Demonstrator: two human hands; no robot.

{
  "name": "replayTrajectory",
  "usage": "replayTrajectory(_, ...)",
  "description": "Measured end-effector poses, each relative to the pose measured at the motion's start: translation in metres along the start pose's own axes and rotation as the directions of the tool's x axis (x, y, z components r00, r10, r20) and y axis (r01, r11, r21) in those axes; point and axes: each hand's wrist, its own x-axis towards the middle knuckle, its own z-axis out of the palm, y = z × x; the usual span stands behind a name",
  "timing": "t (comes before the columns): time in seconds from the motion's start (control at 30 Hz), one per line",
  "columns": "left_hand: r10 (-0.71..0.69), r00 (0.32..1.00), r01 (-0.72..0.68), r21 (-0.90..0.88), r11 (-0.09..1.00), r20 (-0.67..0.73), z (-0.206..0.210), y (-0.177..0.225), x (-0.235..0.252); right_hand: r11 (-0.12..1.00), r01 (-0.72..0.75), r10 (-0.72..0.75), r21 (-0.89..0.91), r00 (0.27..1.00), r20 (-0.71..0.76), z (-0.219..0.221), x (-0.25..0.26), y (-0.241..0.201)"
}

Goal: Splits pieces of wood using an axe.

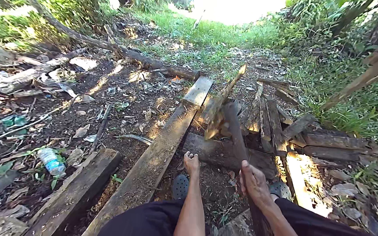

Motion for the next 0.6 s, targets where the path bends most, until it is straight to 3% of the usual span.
replayTrajectory(0.13, 0.011, 1.0, -0.011, -0.009, 1.0, -0.014, 0.008, -0.003, 0.005, 0.955, 0.281, -0.272, 0.094, 0.958, -0.095, -0.01, 0.002, -0.045)
replayTrajectory(0.23, 0.015, 1.0, -0.015, -0.003, 1.0, -0.014, 0.011, 0.0, 0.01, 0.944, 0.311, -0.301, 0.108, 0.949, -0.096, -0.01, 0.004, -0.045)
replayTrajectory(0.3, 0.015, 1.0, -0.015, -0.013, 1.0, -0.018, 0.009, 0.002, 0.013, 0.979, 0.202, -0.199, 0.03, 0.978, -0.067, 0.0, 0.01, -0.021)
replayTrajectory(0.37, 0.012, 1.0, -0.012, 0.0, 1.0, -0.013, 0.005, 0.001, 0.012, 0.989, -0.026, 0.03, -0.143, 0.999, 0.029, 0.012, 0.029, 0.024)
replayTrajectory(0.43, 0.026, 1.0, -0.026, 0.03, 0.999, 0.012, 0.004, 0.002, 0.006, 0.941, -0.179, 0.209, -0.286, 0.975, 0.077, 0.022, 0.047, 0.064)
replayTrajectory(0.5, 0.079, 0.996, -0.081, 0.034, 0.996, 0.049, 0.002, 0.014, 0.005, 0.937, -0.194, 0.224, -0.29, 0.972, 0.073, 0.03, 0.053, 0.072)
replayTrajectory(0.6, 0.211, 0.966, -0.22, 0.048, 0.974, 0.147, -0.002, 0.013, 0.005, 0.951, -0.265, 0.282, -0.16, 0.955, 0.093, 0.031, 0.029, 0.062)
